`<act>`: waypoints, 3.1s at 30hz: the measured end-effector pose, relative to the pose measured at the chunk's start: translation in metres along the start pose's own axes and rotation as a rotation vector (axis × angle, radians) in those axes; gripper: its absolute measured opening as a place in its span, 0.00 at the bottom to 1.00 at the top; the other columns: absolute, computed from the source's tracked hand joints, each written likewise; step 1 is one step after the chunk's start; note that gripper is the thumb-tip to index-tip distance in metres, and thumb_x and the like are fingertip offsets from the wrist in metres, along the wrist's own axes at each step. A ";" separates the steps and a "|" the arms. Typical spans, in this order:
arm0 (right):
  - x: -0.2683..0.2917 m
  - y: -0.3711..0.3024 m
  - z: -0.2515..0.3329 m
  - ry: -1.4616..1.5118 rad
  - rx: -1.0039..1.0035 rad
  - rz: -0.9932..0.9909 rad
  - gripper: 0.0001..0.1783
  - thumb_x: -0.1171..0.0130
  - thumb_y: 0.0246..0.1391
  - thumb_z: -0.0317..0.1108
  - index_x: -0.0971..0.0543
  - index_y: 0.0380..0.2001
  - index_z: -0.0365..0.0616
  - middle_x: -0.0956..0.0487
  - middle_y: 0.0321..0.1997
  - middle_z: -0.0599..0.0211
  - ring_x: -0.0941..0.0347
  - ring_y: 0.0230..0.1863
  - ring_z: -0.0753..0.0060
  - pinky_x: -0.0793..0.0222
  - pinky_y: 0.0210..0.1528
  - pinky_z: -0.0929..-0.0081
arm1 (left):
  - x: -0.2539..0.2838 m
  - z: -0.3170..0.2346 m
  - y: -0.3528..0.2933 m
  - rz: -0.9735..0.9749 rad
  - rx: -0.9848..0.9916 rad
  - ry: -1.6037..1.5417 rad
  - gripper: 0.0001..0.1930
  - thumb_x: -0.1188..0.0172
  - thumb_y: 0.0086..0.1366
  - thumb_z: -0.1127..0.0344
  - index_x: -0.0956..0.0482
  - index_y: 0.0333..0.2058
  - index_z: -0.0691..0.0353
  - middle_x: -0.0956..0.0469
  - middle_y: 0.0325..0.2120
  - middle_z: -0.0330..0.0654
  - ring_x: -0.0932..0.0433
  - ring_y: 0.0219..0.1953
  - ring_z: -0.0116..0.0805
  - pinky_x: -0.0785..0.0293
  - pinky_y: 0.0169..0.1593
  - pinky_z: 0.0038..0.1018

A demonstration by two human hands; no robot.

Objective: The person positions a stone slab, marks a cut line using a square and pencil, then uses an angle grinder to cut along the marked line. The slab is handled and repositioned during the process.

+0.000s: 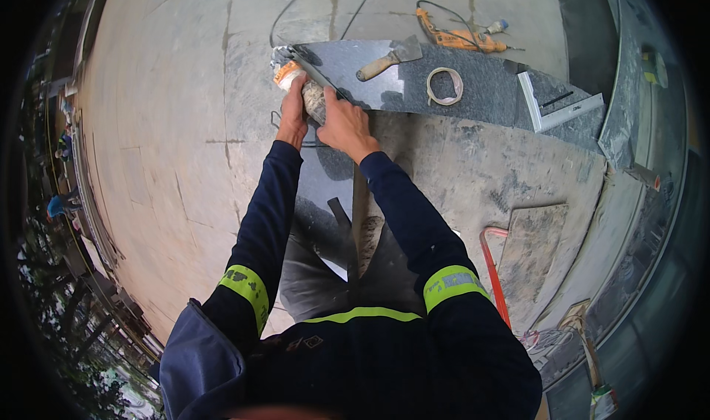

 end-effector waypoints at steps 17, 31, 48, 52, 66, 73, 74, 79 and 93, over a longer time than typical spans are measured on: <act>0.000 -0.023 0.047 -0.062 0.156 -0.046 0.57 0.25 0.50 0.34 0.44 0.80 0.55 0.17 0.51 0.36 0.15 0.48 0.25 0.19 0.51 0.36 | 0.024 -0.046 -0.039 0.018 -0.121 -0.145 0.18 0.31 0.72 0.60 0.21 0.52 0.64 0.15 0.39 0.40 0.15 0.39 0.33 0.18 0.47 0.33; -0.006 -0.001 0.001 0.042 0.013 -0.051 0.57 0.23 0.47 0.35 0.42 0.79 0.52 0.16 0.56 0.36 0.17 0.53 0.25 0.21 0.57 0.36 | -0.012 -0.023 -0.016 0.090 0.016 -0.063 0.21 0.31 0.72 0.57 0.22 0.53 0.68 0.13 0.40 0.48 0.13 0.39 0.38 0.15 0.46 0.34; -0.003 0.008 -0.010 0.092 0.050 -0.074 0.52 0.27 0.47 0.33 0.37 0.75 0.46 0.14 0.51 0.36 0.17 0.52 0.26 0.20 0.56 0.38 | -0.009 -0.012 0.003 0.077 0.029 0.040 0.23 0.33 0.75 0.49 0.20 0.54 0.65 0.14 0.42 0.44 0.14 0.41 0.37 0.17 0.49 0.33; -0.001 0.007 -0.012 0.078 0.055 -0.041 0.51 0.28 0.46 0.33 0.36 0.75 0.44 0.14 0.51 0.35 0.17 0.52 0.26 0.20 0.56 0.38 | -0.005 -0.008 0.003 0.034 0.020 0.040 0.26 0.33 0.76 0.47 0.21 0.56 0.65 0.14 0.44 0.43 0.14 0.44 0.36 0.18 0.51 0.34; 0.001 0.010 -0.015 0.064 0.048 -0.008 0.50 0.30 0.47 0.33 0.37 0.75 0.41 0.14 0.49 0.34 0.17 0.52 0.26 0.20 0.56 0.38 | 0.000 -0.001 0.013 -0.010 -0.012 0.085 0.29 0.34 0.74 0.44 0.20 0.58 0.65 0.15 0.46 0.41 0.16 0.46 0.35 0.20 0.53 0.33; 0.004 0.005 -0.012 0.084 0.045 -0.018 0.52 0.29 0.47 0.33 0.38 0.76 0.42 0.14 0.51 0.34 0.17 0.54 0.25 0.21 0.58 0.39 | 0.000 -0.004 0.005 -0.069 0.006 0.103 0.31 0.33 0.74 0.44 0.21 0.60 0.66 0.15 0.49 0.42 0.16 0.48 0.36 0.20 0.54 0.33; 0.005 0.002 -0.011 0.103 0.051 -0.032 0.53 0.29 0.47 0.33 0.39 0.76 0.42 0.14 0.51 0.34 0.18 0.54 0.25 0.21 0.59 0.39 | -0.003 -0.006 0.003 -0.042 0.005 0.116 0.32 0.33 0.74 0.44 0.21 0.61 0.67 0.16 0.49 0.43 0.16 0.49 0.36 0.20 0.55 0.34; 0.018 -0.022 -0.013 0.234 0.063 -0.114 0.53 0.28 0.46 0.33 0.38 0.76 0.41 0.15 0.55 0.33 0.18 0.57 0.27 0.22 0.61 0.43 | -0.006 -0.010 -0.025 0.159 0.076 0.081 0.38 0.32 0.74 0.41 0.25 0.66 0.68 0.16 0.54 0.45 0.16 0.53 0.40 0.21 0.58 0.36; 0.084 -0.119 -0.046 0.495 -0.037 -0.451 0.49 0.27 0.48 0.28 0.35 0.74 0.33 0.14 0.57 0.44 0.14 0.56 0.55 0.20 0.60 0.62 | -0.019 0.043 -0.126 -0.169 -0.188 1.591 0.81 0.16 0.43 0.29 0.58 0.82 0.66 0.62 0.81 0.74 0.65 0.84 0.74 0.56 0.70 0.87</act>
Point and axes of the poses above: each hand's wrist, its own y-axis towards the middle knuckle, its own x-axis out of the back of the hand, z = x × y, the point moved 9 cm from there along y, towards the middle knuckle
